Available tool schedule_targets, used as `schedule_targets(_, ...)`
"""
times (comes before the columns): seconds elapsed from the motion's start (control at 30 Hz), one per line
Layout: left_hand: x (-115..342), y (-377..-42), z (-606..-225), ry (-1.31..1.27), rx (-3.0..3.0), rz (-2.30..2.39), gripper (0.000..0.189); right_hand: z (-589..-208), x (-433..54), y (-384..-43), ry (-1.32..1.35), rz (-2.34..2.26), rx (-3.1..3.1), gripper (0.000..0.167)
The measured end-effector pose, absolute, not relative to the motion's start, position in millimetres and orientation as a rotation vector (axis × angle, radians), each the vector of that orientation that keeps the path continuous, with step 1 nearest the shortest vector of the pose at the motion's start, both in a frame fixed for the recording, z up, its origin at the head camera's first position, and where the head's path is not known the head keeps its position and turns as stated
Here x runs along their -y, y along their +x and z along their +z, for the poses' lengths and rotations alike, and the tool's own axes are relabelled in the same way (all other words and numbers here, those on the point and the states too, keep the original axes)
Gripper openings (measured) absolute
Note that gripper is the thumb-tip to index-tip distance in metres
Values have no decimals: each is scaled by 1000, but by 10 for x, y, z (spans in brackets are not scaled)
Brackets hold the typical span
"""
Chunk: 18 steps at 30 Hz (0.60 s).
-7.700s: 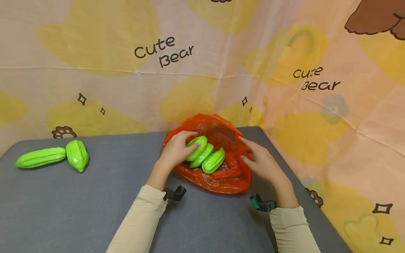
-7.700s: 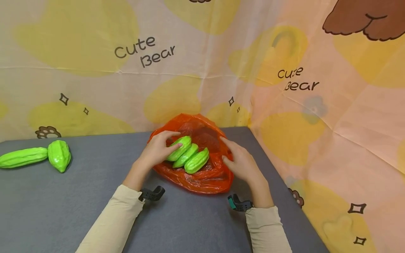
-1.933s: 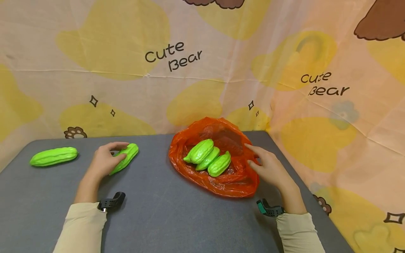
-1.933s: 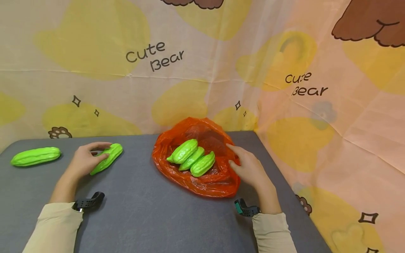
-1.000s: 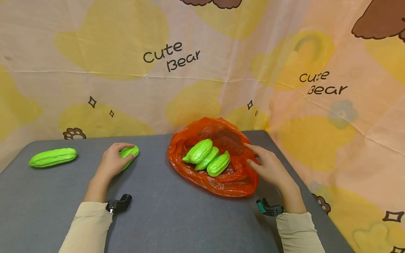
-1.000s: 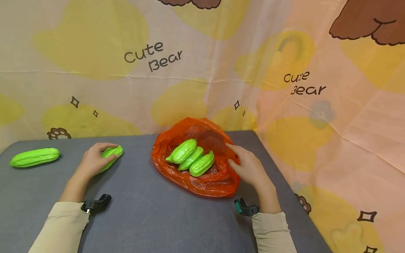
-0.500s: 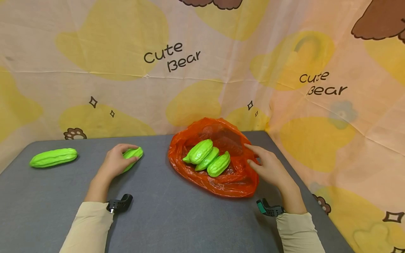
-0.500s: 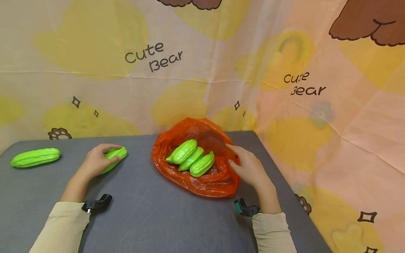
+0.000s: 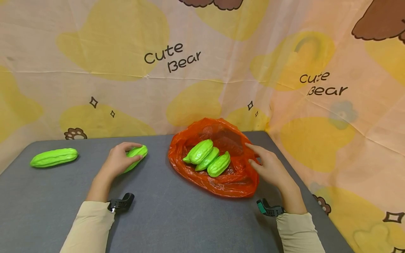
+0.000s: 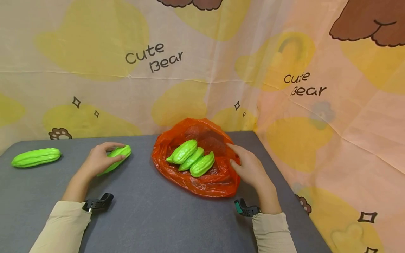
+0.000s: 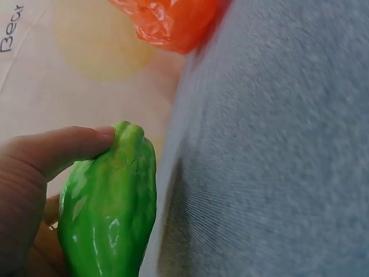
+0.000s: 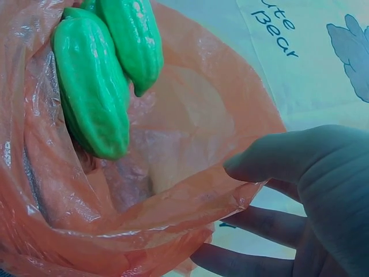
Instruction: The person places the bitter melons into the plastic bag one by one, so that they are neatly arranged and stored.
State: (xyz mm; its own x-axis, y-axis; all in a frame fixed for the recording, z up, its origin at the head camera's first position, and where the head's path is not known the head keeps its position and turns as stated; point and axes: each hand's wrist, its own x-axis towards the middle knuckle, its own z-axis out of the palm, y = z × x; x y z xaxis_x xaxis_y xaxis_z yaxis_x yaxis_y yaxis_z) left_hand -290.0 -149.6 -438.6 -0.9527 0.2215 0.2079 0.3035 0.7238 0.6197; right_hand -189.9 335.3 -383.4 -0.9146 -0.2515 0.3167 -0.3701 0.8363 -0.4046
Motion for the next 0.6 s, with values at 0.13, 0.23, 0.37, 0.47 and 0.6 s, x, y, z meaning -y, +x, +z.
schedule_targets(0.13, 1447, -2886, -4321, -444, 2784, -1047, 42, -3829, -3356, -1904, 476, 666, 2765, 57)
schedule_targets(0.23, 1399, -2883, -4274, -471, 2758, -1048, 42, -3823, -3359, -1908, 469, 649, 2767, 59)
schedule_targets(0.37, 1331, -2866, -4203, -514, 2717, -1047, 41, -3820, -3367, -1909, 465, 634, 2771, 61)
schedule_targets(0.47, 1289, -2831, -4138, -527, 2697, -1062, 41, -3825, -3369, -1909, 468, 642, 2777, 63)
schedule_targets(0.6, 1239, -2775, -4056, -512, 2678, -1091, 41, -3836, -3367, -1911, 477, 653, 2776, 65)
